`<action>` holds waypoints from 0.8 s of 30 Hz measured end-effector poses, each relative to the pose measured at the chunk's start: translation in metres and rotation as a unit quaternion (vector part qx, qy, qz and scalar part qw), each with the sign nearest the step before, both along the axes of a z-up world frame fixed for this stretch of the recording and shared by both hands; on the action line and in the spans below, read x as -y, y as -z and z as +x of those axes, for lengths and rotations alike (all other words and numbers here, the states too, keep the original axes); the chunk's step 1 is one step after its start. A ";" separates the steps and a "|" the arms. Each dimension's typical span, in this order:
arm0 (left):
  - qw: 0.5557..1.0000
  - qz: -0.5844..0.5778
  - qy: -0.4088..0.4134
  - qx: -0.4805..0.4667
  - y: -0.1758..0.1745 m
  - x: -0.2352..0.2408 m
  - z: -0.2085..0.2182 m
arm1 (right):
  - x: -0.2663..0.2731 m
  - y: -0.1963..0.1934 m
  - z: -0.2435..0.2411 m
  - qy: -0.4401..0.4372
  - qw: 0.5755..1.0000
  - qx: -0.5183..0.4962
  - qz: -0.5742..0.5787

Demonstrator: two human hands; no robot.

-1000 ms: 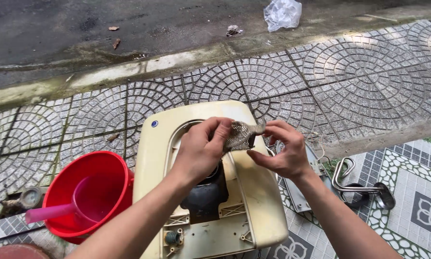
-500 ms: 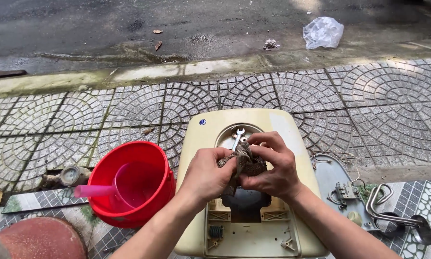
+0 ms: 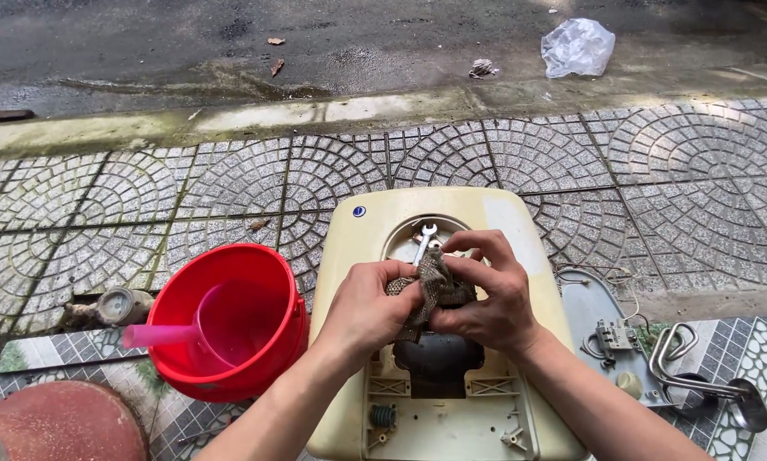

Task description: The person scrubs a metal heating element with a mesh pad over a disassembled washing machine base, then uses a wrench to tighten a bolt on the element. The person also handles a black rubber gasket and places the cleaned parts on the tiled floor.

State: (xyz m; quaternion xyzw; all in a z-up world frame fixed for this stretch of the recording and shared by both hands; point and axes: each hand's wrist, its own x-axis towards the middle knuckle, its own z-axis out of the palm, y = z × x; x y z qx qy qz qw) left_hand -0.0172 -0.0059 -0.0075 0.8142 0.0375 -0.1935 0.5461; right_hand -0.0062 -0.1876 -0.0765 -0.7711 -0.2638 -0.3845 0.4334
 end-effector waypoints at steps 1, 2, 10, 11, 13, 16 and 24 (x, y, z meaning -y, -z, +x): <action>1.000 0.000 0.002 0.000 0.004 -0.001 -0.001 | -0.002 0.000 -0.001 0.002 1.000 0.000 0.000; 1.000 0.000 -0.011 0.003 0.008 -0.001 -0.001 | -0.002 0.000 -0.002 -0.002 1.000 0.009 0.000; 1.000 0.007 0.015 -0.010 0.005 0.006 0.003 | 0.002 0.002 -0.002 0.026 0.999 0.020 -0.013; 0.998 0.051 0.020 0.007 0.001 0.006 0.000 | 0.002 0.004 -0.002 0.017 1.000 0.017 -0.009; 0.995 0.095 0.034 0.025 -0.003 0.008 0.002 | 0.004 0.001 -0.003 0.016 1.000 0.015 -0.007; 0.985 0.139 0.080 0.065 -0.003 0.012 0.001 | 0.011 -0.006 -0.013 0.004 0.997 -0.043 -0.057; 0.987 -0.124 0.075 -0.077 -0.009 0.033 0.008 | 0.060 -0.018 -0.015 0.094 0.994 0.040 -0.032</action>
